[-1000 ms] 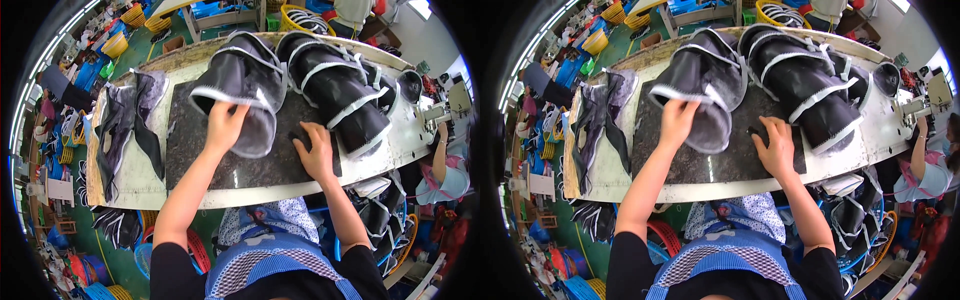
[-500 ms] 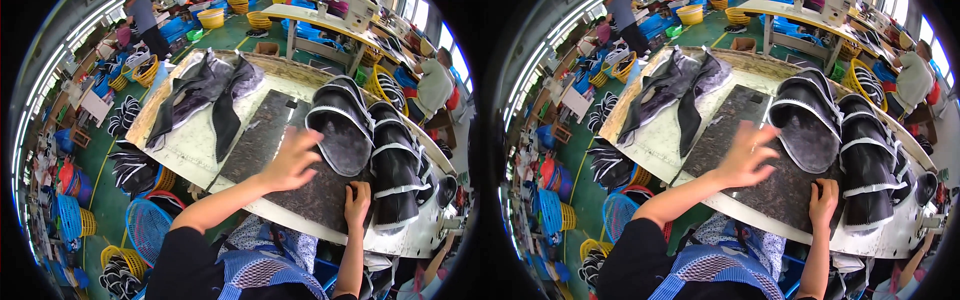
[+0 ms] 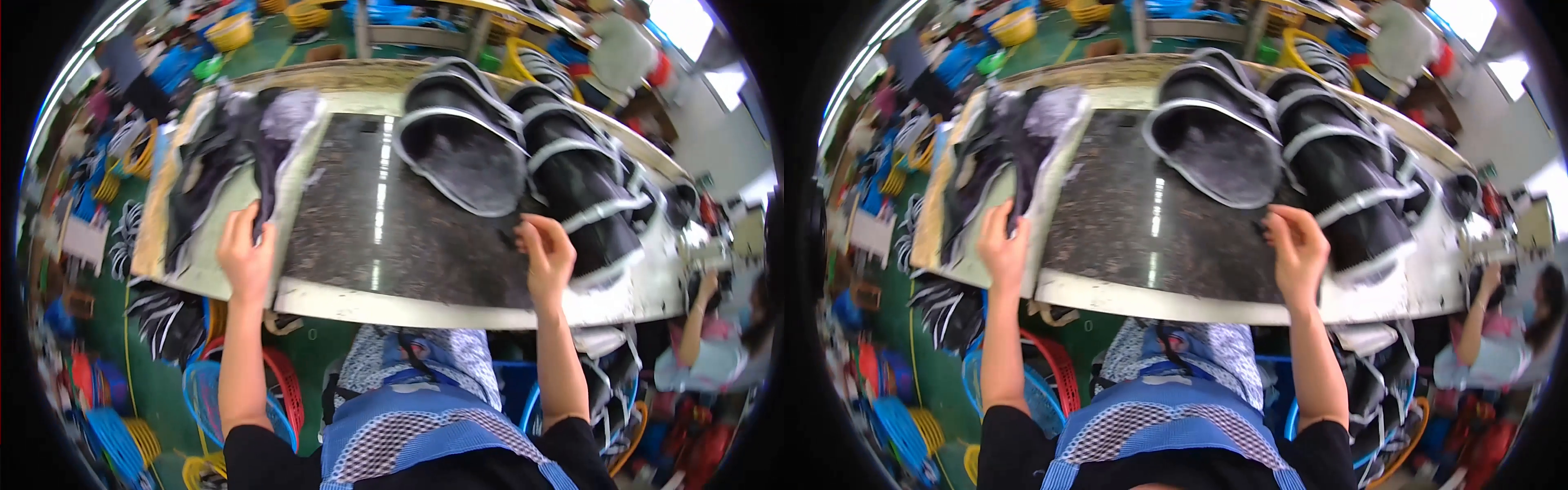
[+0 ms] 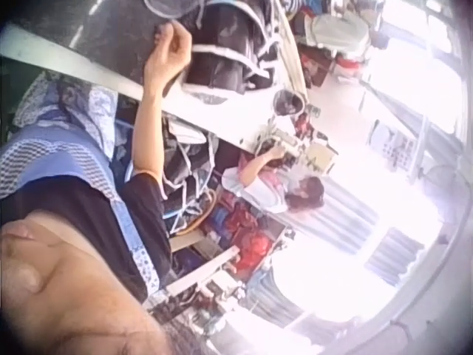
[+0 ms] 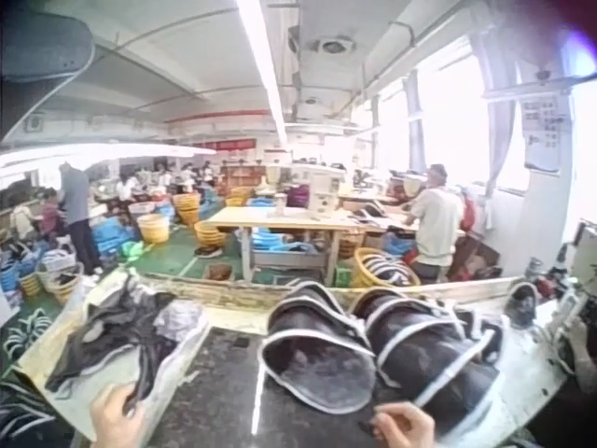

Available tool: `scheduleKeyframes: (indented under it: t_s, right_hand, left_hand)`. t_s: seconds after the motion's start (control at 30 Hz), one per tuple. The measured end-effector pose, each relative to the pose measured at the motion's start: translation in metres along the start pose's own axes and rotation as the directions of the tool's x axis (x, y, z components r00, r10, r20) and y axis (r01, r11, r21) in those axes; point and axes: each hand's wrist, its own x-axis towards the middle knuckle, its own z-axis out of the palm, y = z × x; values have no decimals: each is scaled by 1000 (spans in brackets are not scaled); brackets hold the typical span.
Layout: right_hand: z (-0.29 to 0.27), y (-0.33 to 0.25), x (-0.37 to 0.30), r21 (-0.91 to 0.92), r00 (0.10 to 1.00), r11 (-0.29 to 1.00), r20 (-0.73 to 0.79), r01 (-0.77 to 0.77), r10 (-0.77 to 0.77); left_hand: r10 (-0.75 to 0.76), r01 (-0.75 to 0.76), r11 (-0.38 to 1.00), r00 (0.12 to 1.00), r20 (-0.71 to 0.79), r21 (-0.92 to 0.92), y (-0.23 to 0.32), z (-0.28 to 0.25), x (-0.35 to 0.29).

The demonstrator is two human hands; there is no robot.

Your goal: Assembling and trimming shoe parts for winter boots on a factory floor.

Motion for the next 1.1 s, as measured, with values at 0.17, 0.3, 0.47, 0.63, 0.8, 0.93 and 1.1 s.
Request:
scheduleKeyframes:
  t_s: [0.17, 0.3, 0.47, 0.63, 0.8, 0.93, 1.1]
  right_hand:
    - [6, -16, -13, 480, 927, 804, 299, -351, 226]
    - [15, -26, -28, 421, 894, 818, 385, -391, 229]
    - [17, -34, -47, -190, 957, 966, 262, 175, -122]
    - [11, -43, -71, -39, 884, 999, 467, 4, 15]
    - [13, -46, -83, 171, 806, 888, 516, -427, 288]
    - [15, -36, -80, 16, 860, 983, 482, 182, -168]
    - [18, -31, -77, 279, 944, 956, 331, -95, -3]
  left_hand:
    - [372, -319, 928, 840, 394, -194, 142, 0, -6]
    - [286, -109, 946, 720, 632, -305, 165, 45, -44]
    - [270, 196, 851, 633, 725, -487, 172, 30, -23]
    - [308, 379, 459, 781, 544, -804, 179, 21, -37]
    - [160, 863, 77, 484, 860, -499, 184, 8, -58]
    - [280, 856, -493, 328, 902, -158, 179, 16, -66]
    - [208, 798, 119, 561, 801, -590, 184, 18, -52]
